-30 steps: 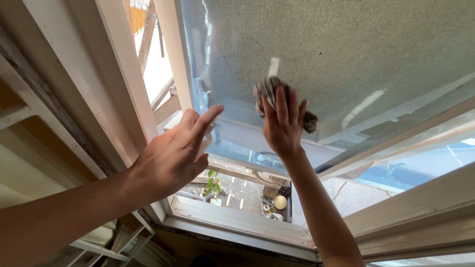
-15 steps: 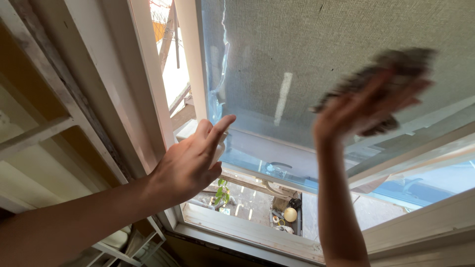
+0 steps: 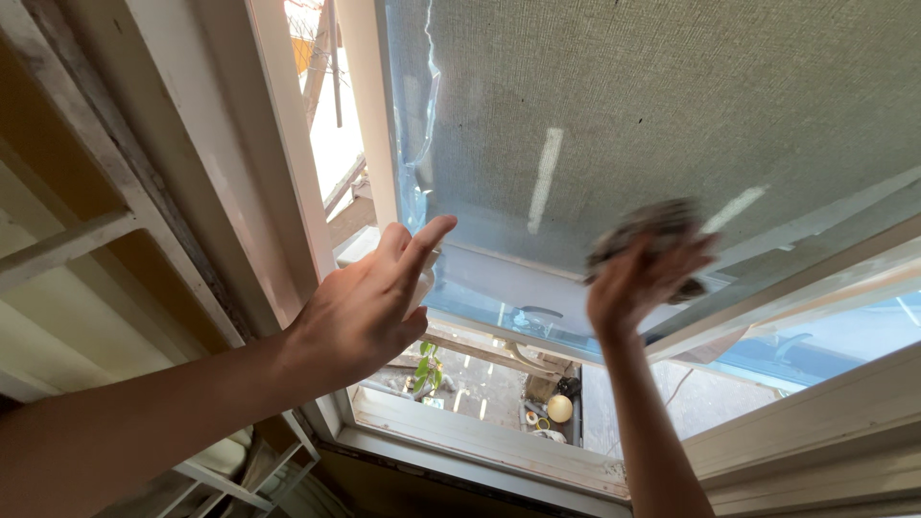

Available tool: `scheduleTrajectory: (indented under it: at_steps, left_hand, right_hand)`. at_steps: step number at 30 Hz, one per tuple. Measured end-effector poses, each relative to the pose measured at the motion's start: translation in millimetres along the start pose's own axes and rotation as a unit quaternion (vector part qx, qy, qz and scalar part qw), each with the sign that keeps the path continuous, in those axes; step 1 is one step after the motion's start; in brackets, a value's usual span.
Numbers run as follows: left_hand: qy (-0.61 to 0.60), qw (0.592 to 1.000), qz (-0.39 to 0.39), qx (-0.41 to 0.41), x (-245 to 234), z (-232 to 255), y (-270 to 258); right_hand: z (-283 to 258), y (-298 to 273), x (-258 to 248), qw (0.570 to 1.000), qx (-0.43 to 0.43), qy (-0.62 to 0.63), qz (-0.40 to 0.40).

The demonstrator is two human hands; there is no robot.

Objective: The person cleans a window by spraying a cleaning solution from a white bottle and wiping the glass with a cloth. The person repeatedly sprays and wipes the same window pane, focusing on different sections of the glass.

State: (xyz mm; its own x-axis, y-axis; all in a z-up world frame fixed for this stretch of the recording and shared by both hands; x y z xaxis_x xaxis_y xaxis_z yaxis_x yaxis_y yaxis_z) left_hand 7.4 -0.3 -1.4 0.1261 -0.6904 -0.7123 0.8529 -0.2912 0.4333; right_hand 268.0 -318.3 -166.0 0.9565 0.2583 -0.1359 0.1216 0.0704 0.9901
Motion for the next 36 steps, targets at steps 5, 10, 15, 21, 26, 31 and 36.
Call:
scheduleTrajectory:
  at_steps: [5,10,15,21,26,31,36]
  left_hand:
    - [0.020,1.000,-0.009,-0.018,0.3,-2.6,1.3]
    - [0.018,0.999,0.026,0.019,-2.2,-4.7,-3.3]
    - [0.035,0.999,0.031,0.008,1.2,-5.5,-3.3]
    - [0.030,0.999,0.022,0.009,0.0,-6.1,-4.1]
    - [0.035,0.995,0.056,0.070,3.0,-10.8,-3.9]
    - [0.046,0.987,0.098,0.118,1.4,-13.2,-7.2]
    - [0.049,0.993,0.062,0.088,2.4,-14.8,-6.4]
  right_hand:
    - [-20.0,99.6,-1.2,0.985,0.147,-0.007,0.085]
    - [-151.0,109.8,8.3,0.997,-0.074,0.036,0.003]
    - [-190.2,14.5,9.8,0.955,-0.264,0.090,-0.104]
    - [-90.0,-17.2,10.6,0.984,-0.144,0.089,-0.061]
    - [-97.0,74.1,1.5,0.995,-0.010,0.073,0.069]
    - [-193.8,108.2,1.5,0.991,-0.092,0.085,-0.039]
    - [-218.7,49.5,6.3,0.965,-0.223,0.122,-0.071]
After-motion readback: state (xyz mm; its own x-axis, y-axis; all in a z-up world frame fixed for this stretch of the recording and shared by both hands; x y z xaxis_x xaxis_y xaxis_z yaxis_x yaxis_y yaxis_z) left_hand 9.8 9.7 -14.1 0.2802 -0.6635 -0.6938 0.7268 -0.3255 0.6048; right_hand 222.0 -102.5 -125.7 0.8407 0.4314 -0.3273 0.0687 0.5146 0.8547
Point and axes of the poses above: each hand's wrist, its own y-axis towards the middle knuckle, its own x-axis out of the palm, z = x × y, the point moved 1 cm from there along y, towards the middle knuckle, and after that the axes turned 8 degrees about -y, right-handed, at the moved point
